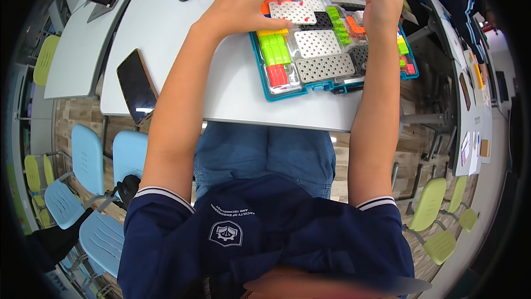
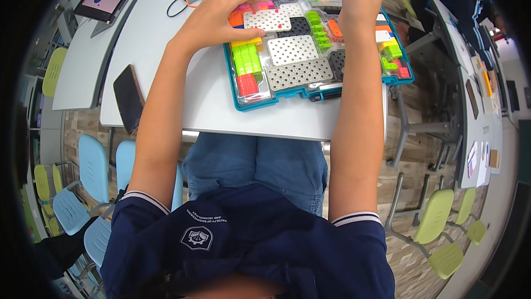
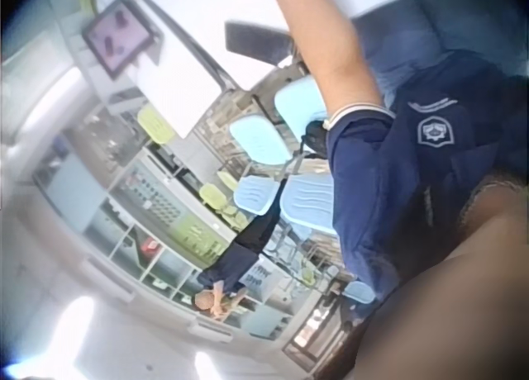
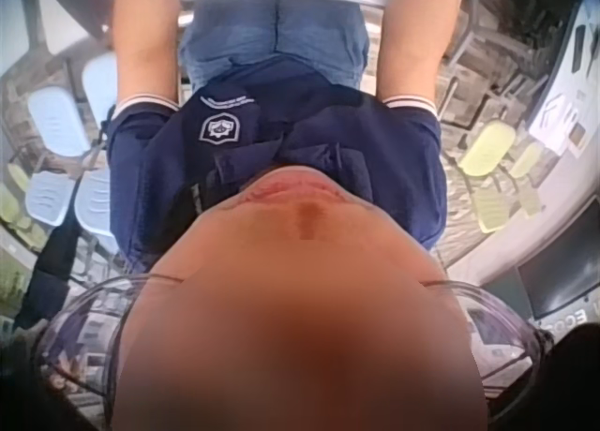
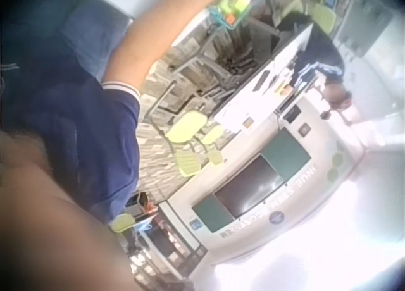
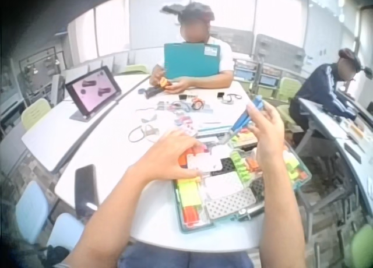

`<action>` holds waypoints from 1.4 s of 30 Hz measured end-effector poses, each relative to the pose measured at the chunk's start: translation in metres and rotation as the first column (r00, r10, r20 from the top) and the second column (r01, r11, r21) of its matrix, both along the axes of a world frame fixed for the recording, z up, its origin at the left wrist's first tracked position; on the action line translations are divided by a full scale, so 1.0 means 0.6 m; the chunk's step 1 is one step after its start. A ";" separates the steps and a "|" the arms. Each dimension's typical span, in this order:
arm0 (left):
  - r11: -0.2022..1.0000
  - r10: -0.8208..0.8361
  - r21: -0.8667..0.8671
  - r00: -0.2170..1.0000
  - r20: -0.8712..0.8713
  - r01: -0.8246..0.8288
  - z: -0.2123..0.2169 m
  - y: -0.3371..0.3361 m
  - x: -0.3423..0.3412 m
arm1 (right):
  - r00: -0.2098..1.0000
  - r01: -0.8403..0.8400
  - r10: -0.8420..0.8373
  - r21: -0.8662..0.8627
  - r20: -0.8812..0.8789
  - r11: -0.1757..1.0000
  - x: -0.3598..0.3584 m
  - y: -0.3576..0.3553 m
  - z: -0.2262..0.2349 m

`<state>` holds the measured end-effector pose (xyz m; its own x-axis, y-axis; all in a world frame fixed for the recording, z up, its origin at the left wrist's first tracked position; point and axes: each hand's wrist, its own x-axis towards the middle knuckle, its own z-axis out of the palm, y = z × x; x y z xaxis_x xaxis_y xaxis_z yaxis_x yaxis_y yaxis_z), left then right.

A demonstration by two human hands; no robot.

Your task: The person uses a blue plastic tool to press and separate small plastic components from a perforated sheet inside a teal organizer. They repeatedly pick up the sheet, apply the tool to individual pieces, and place the sheet back into the organizer while handling the separated parts.

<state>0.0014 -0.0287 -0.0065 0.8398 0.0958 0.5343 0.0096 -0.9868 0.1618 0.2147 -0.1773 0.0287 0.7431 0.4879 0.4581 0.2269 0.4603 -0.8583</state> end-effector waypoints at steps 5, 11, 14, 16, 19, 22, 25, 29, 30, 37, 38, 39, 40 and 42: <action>1.000 -0.009 0.025 1.000 0.015 0.009 -0.005 0.006 -0.001 | 0.999 0.035 -0.034 -0.025 0.025 0.999 -0.006 -0.003 0.004; 0.997 -0.019 -0.074 0.995 -0.099 0.011 0.009 0.001 -0.008 | 0.998 0.056 -0.056 -0.004 0.038 0.998 -0.004 -0.003 0.005; 0.996 -0.004 -0.087 0.995 -0.099 -0.004 0.014 -0.011 -0.008 | 0.998 0.046 -0.046 -0.003 0.038 0.999 0.000 -0.003 0.004; 0.997 -0.055 -0.050 0.998 -0.037 0.054 0.018 -0.020 -0.003 | 0.998 0.044 -0.044 -0.001 0.040 0.999 0.002 -0.002 0.004; 0.975 -0.220 0.022 0.974 0.049 0.219 0.018 -0.042 0.010 | 0.998 0.045 -0.045 0.010 0.044 0.999 0.002 0.000 0.003; 0.947 -0.320 0.016 0.947 0.020 0.320 0.013 -0.069 0.010 | 0.998 0.049 -0.050 0.026 0.049 0.998 0.002 0.000 0.004; 0.947 -0.322 0.007 0.947 -0.017 0.322 0.014 -0.080 0.007 | 0.997 0.054 -0.055 0.020 0.049 0.998 0.003 -0.003 0.005; 0.973 -0.232 0.020 0.973 0.011 0.232 0.017 -0.077 0.005 | 0.998 0.032 -0.034 0.032 0.046 0.999 0.004 -0.003 0.007; 0.982 -0.187 0.024 0.982 0.021 0.186 0.016 -0.076 0.006 | 0.998 0.035 -0.036 0.032 0.052 0.999 0.003 -0.003 0.008; 0.971 0.115 -0.211 0.993 0.008 -0.110 0.035 -0.038 0.025 | 0.972 0.191 -0.199 0.079 0.126 0.979 0.015 -0.008 0.009; 0.982 0.080 -0.171 0.997 -0.010 -0.080 0.043 -0.031 0.025 | 0.959 0.228 -0.241 0.103 0.150 0.968 0.017 -0.008 0.008; 0.990 0.047 -0.130 0.998 -0.031 -0.051 0.053 -0.024 0.026 | 0.958 0.238 -0.249 0.092 0.142 0.967 0.020 -0.008 0.007; 0.996 0.015 -0.089 0.998 -0.055 -0.020 0.062 -0.019 0.026 | 0.957 0.248 -0.257 0.081 0.132 0.965 0.023 -0.007 0.005; 0.995 -0.038 -0.092 0.989 -0.143 0.025 0.080 -0.009 0.027 | 0.965 0.229 -0.239 0.094 0.110 0.969 0.026 -0.005 0.002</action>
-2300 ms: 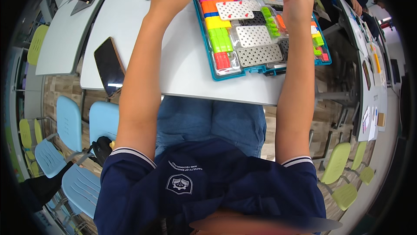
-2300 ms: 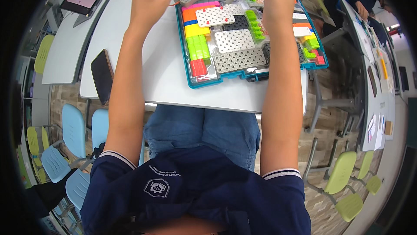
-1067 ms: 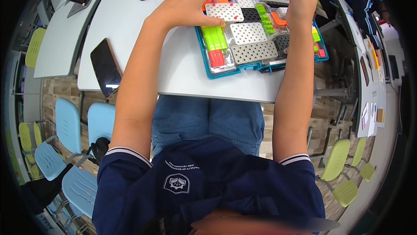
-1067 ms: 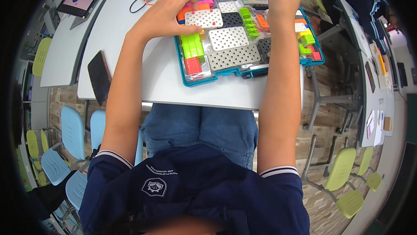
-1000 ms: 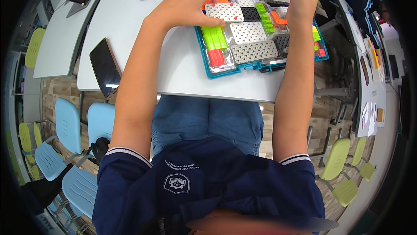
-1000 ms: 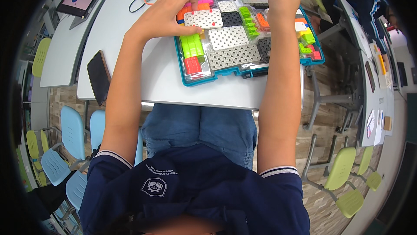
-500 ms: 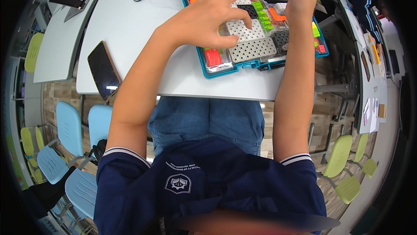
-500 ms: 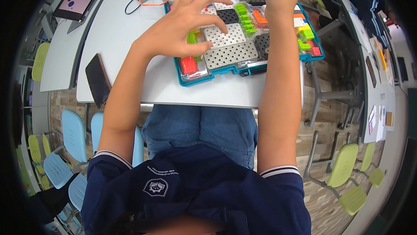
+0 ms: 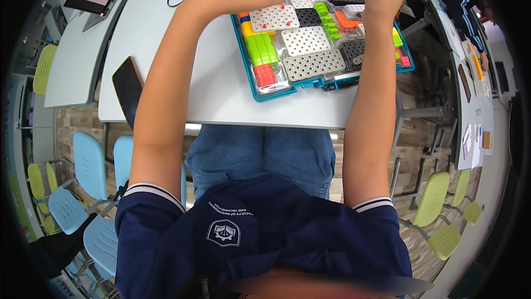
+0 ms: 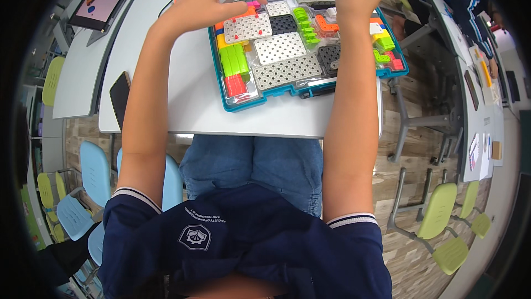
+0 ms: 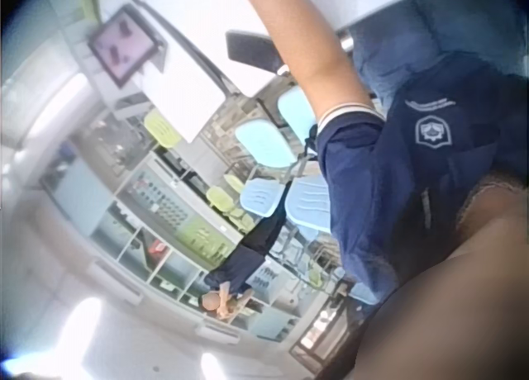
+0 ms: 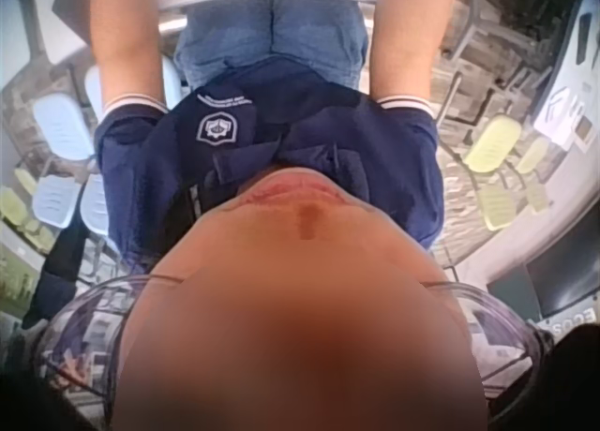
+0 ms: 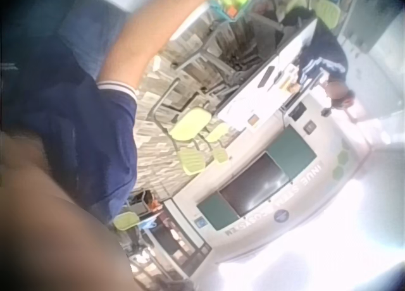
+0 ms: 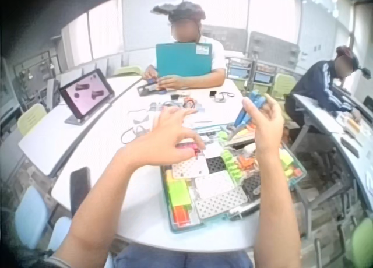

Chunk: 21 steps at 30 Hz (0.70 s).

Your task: The person uses a blue plastic tool to press and separate small plastic components from a perforated sheet inside a teal organizer. They repeatedly pick up the sheet, apply the tool to individual pieces, and place the sheet back into the organizer while handling the separated parts.

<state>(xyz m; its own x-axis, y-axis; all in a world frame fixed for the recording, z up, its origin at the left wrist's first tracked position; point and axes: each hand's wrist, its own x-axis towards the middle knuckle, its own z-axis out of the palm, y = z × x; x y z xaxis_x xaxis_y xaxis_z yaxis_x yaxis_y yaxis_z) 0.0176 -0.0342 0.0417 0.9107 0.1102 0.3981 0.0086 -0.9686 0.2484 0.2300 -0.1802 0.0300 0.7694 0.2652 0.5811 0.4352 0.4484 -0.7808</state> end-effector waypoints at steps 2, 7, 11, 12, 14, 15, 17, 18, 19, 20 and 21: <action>0.999 -0.048 0.017 0.997 -0.056 0.049 0.012 0.003 0.008 | 0.998 -0.060 0.060 0.046 -0.008 0.997 0.001 0.003 -0.003; 0.996 -0.042 0.072 0.987 -0.155 0.054 0.025 0.002 0.035 | 1.000 -0.023 0.023 0.016 0.012 1.000 0.001 0.004 -0.004; 0.994 0.074 0.095 0.982 -0.175 -0.058 0.027 0.006 0.057 | 0.996 -0.084 0.084 0.054 0.011 0.995 -0.002 0.006 -0.003; 0.993 0.100 0.088 0.977 -0.188 -0.085 0.027 0.009 0.068 | 0.997 -0.079 0.079 0.055 0.011 0.995 -0.002 0.006 -0.003; 0.992 0.110 0.085 0.976 -0.189 -0.095 0.022 0.011 0.087 | 0.997 -0.075 0.074 0.048 0.013 0.996 -0.003 0.006 -0.004; 0.993 0.094 0.093 0.980 -0.176 -0.079 0.018 0.013 0.095 | 0.998 -0.061 0.060 0.044 0.022 0.997 -0.003 0.006 -0.005; 0.987 0.101 0.140 0.980 -0.173 -0.078 0.009 0.014 0.107 | 0.999 -0.036 0.035 0.034 0.040 0.999 -0.002 0.006 -0.005; 0.980 0.123 0.180 0.976 -0.182 -0.090 0.005 0.013 0.112 | 0.999 -0.028 0.026 0.036 0.041 0.999 -0.001 0.006 -0.005; 0.971 0.144 0.218 0.971 -0.193 -0.101 0.002 0.012 0.115 | 0.999 -0.018 0.016 0.036 0.040 0.999 0.000 0.006 -0.005; 0.977 0.150 0.178 0.969 -0.197 -0.115 0.000 0.012 0.117 | 0.999 -0.007 0.006 0.035 0.037 0.999 0.000 0.006 -0.006; 0.982 0.154 0.138 0.967 -0.203 -0.128 -0.001 0.010 0.117 | 0.999 -0.012 0.011 0.036 0.036 0.999 0.000 0.006 -0.006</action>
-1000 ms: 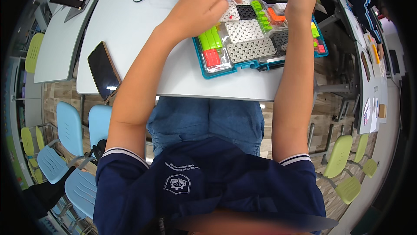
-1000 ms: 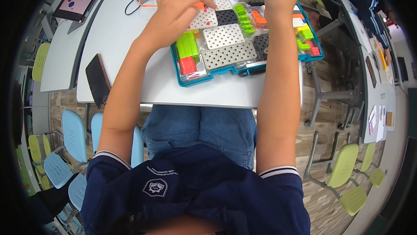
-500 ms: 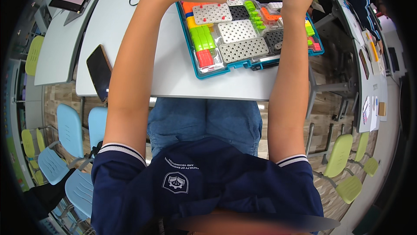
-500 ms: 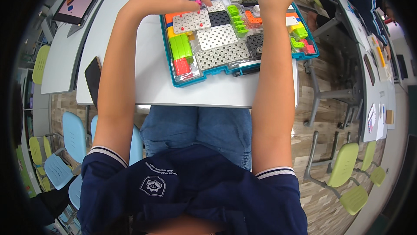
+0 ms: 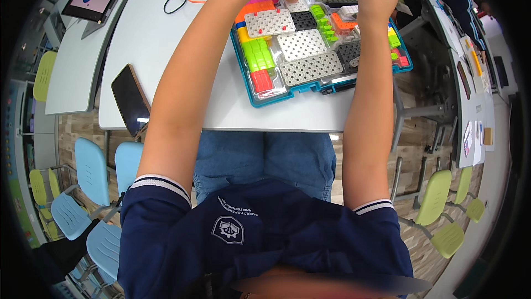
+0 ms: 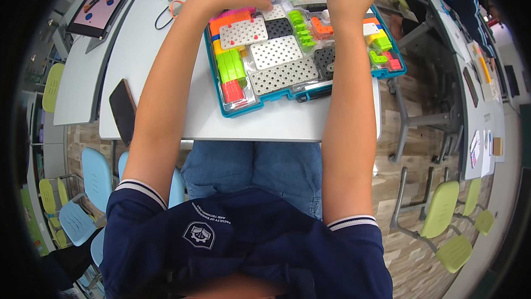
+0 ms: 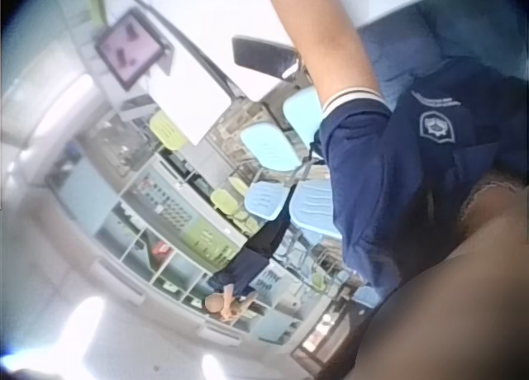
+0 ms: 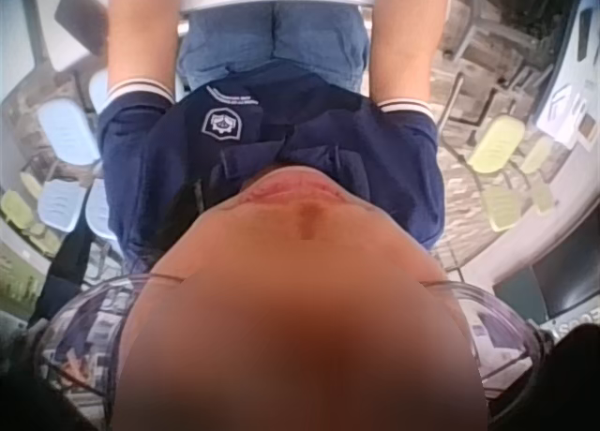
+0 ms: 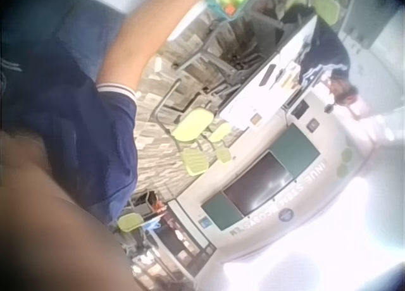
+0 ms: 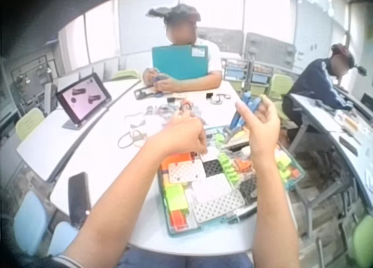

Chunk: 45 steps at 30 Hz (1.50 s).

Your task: The person uses a blue plastic tool to press and separate small plastic components from a perforated sheet inside a teal organizer. They repeatedly pick up the sheet, apply the tool to individual pieces, and place the sheet back into the organizer while handling the separated parts.

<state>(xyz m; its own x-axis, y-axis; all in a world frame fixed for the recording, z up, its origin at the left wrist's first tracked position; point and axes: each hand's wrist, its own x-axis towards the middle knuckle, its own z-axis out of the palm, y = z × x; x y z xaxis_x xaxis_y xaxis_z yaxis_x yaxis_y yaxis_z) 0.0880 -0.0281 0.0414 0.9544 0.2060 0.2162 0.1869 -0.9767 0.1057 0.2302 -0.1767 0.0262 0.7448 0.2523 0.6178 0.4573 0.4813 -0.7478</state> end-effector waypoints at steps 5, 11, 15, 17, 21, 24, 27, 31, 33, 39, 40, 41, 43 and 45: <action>0.993 0.019 -0.110 0.994 -0.106 -0.030 0.016 -0.013 0.001 | 1.000 0.024 -0.024 -0.040 0.002 0.999 -0.001 0.000 -0.003; 0.980 -0.002 -0.198 0.993 -0.117 -0.021 0.070 -0.007 -0.039 | 0.994 0.106 -0.106 -0.074 0.007 0.992 0.001 0.001 -0.002; 0.982 -0.092 -0.174 0.987 -0.134 0.068 0.065 -0.026 -0.029 | 0.998 0.053 -0.052 -0.026 0.028 0.998 0.004 0.004 -0.007; 0.990 -0.118 -0.091 0.982 -0.146 0.106 0.050 -0.044 -0.015 | 0.999 0.025 -0.023 -0.044 0.044 0.999 0.007 0.003 -0.008; 0.991 -0.128 0.006 0.978 -0.163 0.131 0.039 -0.065 -0.006 | 0.995 0.091 -0.088 -0.061 0.045 0.994 0.009 0.002 -0.008; 0.985 -0.089 0.142 0.991 -0.097 0.102 0.035 -0.085 -0.013 | 0.995 0.097 -0.095 -0.037 0.044 0.995 0.005 0.002 -0.006; 0.977 -0.073 0.191 0.992 -0.102 0.092 0.033 -0.099 -0.017 | 0.998 0.031 -0.029 -0.022 0.050 0.999 0.000 0.000 -0.003; 0.969 -0.109 0.214 0.990 -0.087 0.126 0.029 -0.099 -0.021 | 0.998 0.020 -0.019 -0.020 0.054 1.000 -0.003 -0.001 0.000; 0.975 -0.134 0.162 0.983 -0.128 0.154 0.033 -0.092 -0.016 | 0.999 0.012 -0.011 -0.021 0.051 1.000 -0.002 -0.001 0.001; 0.985 -0.106 0.108 0.971 -0.213 0.131 0.036 -0.080 -0.003 | 0.996 0.067 -0.063 -0.063 0.059 0.996 0.001 -0.001 -0.001; 0.984 -0.114 0.107 0.968 -0.225 0.141 0.037 -0.079 -0.002 | 0.995 0.086 -0.082 -0.072 0.065 0.994 0.002 -0.001 -0.001; 0.983 -0.123 0.106 0.964 -0.236 0.151 0.037 -0.077 -0.002 | 0.992 0.106 -0.101 -0.081 0.071 0.991 0.002 -0.001 -0.001; 0.987 -0.137 0.056 0.968 -0.209 0.152 0.037 -0.078 -0.002 | 0.997 0.054 -0.051 -0.050 0.059 0.997 0.002 -0.001 0.000; 0.983 -0.169 0.037 0.971 -0.166 0.178 0.037 -0.077 -0.005 | 0.999 0.018 -0.017 -0.028 0.051 0.999 0.001 -0.001 0.000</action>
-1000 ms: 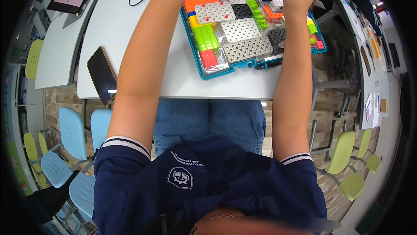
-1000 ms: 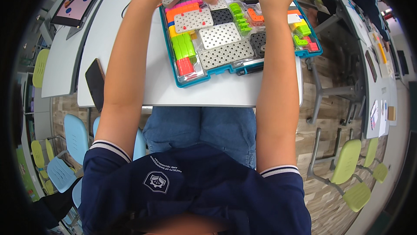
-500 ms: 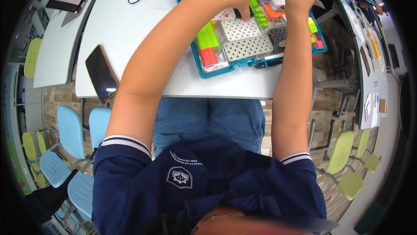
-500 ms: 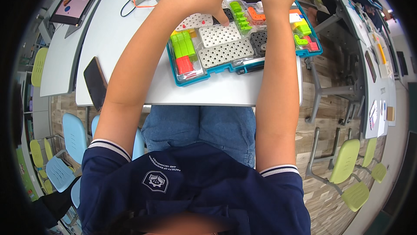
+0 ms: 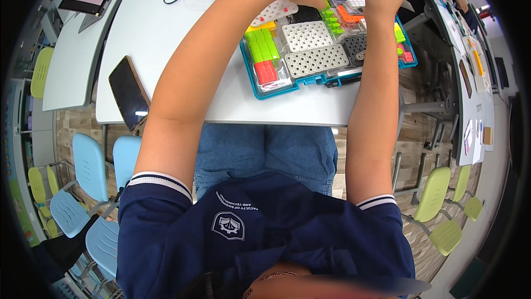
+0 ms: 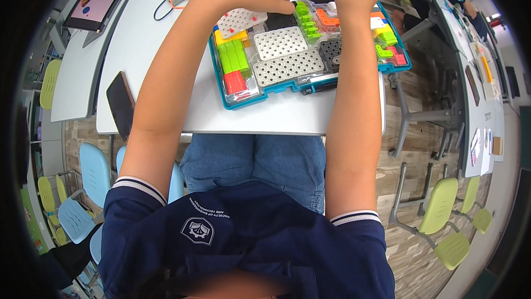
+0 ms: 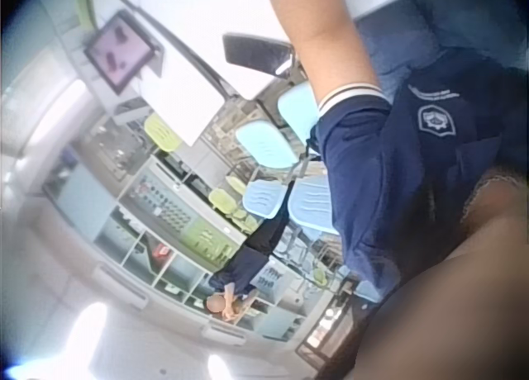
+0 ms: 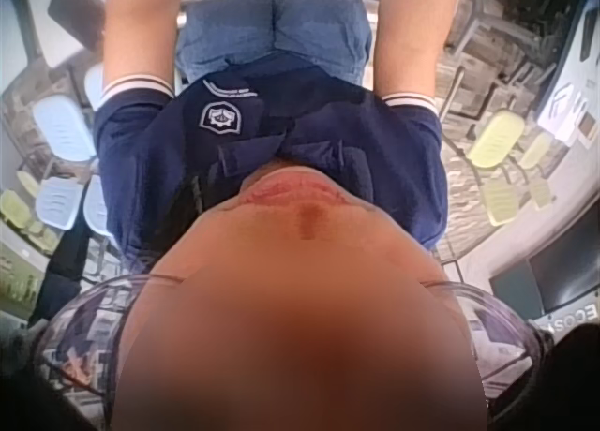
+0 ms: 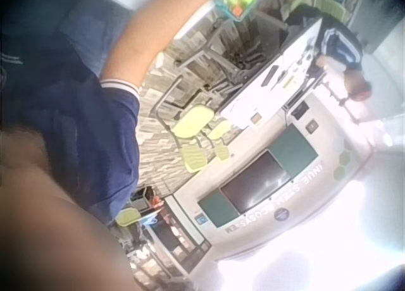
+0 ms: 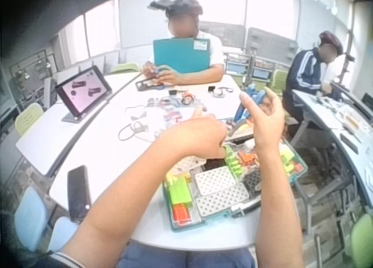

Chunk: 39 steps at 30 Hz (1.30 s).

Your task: The person uses a blue plastic tool to press and separate small plastic components from a perforated sheet inside a teal organizer. They repeatedly pick up the sheet, apply the tool to individual pieces, and place the sheet back into the organizer while handling the separated parts.

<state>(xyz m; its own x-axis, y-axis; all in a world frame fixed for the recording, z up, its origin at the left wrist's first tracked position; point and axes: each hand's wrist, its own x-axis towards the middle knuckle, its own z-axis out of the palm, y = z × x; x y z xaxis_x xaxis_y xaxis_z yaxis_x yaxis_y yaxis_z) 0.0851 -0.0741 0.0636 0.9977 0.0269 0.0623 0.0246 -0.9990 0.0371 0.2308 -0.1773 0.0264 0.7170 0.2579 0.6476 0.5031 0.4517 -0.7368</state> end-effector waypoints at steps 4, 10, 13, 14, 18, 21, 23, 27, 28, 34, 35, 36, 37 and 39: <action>0.999 -0.046 -0.025 0.999 0.026 0.047 0.005 0.002 -0.001 | 1.000 0.004 -0.004 0.021 0.003 1.000 0.000 -0.002 -0.002; 0.965 0.155 -0.237 0.975 0.158 -0.115 0.023 0.014 -0.012 | 0.994 0.112 -0.111 0.033 -0.005 0.993 0.018 -0.003 0.000; 0.886 0.318 -0.391 0.940 0.124 -0.248 0.024 0.049 -0.055 | 0.997 0.072 -0.071 0.026 -0.036 0.997 0.021 -0.003 -0.002; 0.854 0.375 -0.425 0.921 0.102 -0.301 0.020 0.062 -0.072 | 0.997 0.067 -0.067 0.010 -0.049 0.998 0.019 -0.002 -0.003; 0.912 0.348 -0.263 0.933 0.093 -0.315 -0.020 0.096 -0.105 | 0.996 0.090 -0.090 -0.013 -0.020 0.996 0.005 0.002 -0.005; 0.823 0.432 -0.383 0.900 -0.060 -0.420 -0.048 0.094 -0.108 | 0.997 0.078 -0.078 -0.027 -0.026 0.997 -0.004 0.001 -0.002; 0.820 0.428 -0.398 0.903 -0.050 -0.411 -0.048 0.084 -0.109 | 0.998 0.026 -0.027 -0.025 -0.048 0.999 -0.007 -0.001 0.000; 0.742 0.530 -0.450 0.846 -0.061 -0.497 -0.023 0.052 -0.117 | 0.993 0.116 -0.118 -0.061 -0.026 0.991 -0.013 -0.001 0.004; 0.738 0.544 -0.439 0.837 -0.062 -0.513 -0.018 0.044 -0.116 | 0.993 0.117 -0.118 -0.064 -0.016 0.991 -0.014 -0.001 0.004; 0.800 0.505 -0.396 0.862 0.038 -0.451 -0.008 0.031 -0.128 | 0.997 0.078 -0.077 -0.081 0.014 0.994 -0.020 -0.002 0.005; 0.797 0.509 -0.397 0.860 0.033 -0.456 -0.009 0.032 -0.128 | 0.997 0.073 -0.071 -0.081 0.020 0.994 -0.021 -0.002 0.005; 0.797 0.505 -0.398 0.863 0.026 -0.454 -0.008 0.034 -0.129 | 0.997 0.077 -0.076 -0.088 0.020 0.993 -0.022 -0.001 0.005; 0.798 0.500 -0.398 0.866 0.019 -0.452 -0.008 0.036 -0.129 | 0.997 0.082 -0.081 -0.095 0.021 0.992 -0.023 -0.001 0.005; 0.792 0.496 -0.410 0.868 0.001 -0.452 -0.006 0.037 -0.129 | 0.997 0.077 -0.075 -0.094 0.025 0.993 -0.023 0.000 0.005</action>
<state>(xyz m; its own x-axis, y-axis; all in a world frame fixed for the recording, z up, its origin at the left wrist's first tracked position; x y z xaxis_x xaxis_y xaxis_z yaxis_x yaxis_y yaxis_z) 0.0079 -0.0519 0.0601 0.8414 0.5384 0.0463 0.4655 -0.7657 0.4439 0.2172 -0.1775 0.0291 0.7231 0.2641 0.6383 0.5496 0.3398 -0.7632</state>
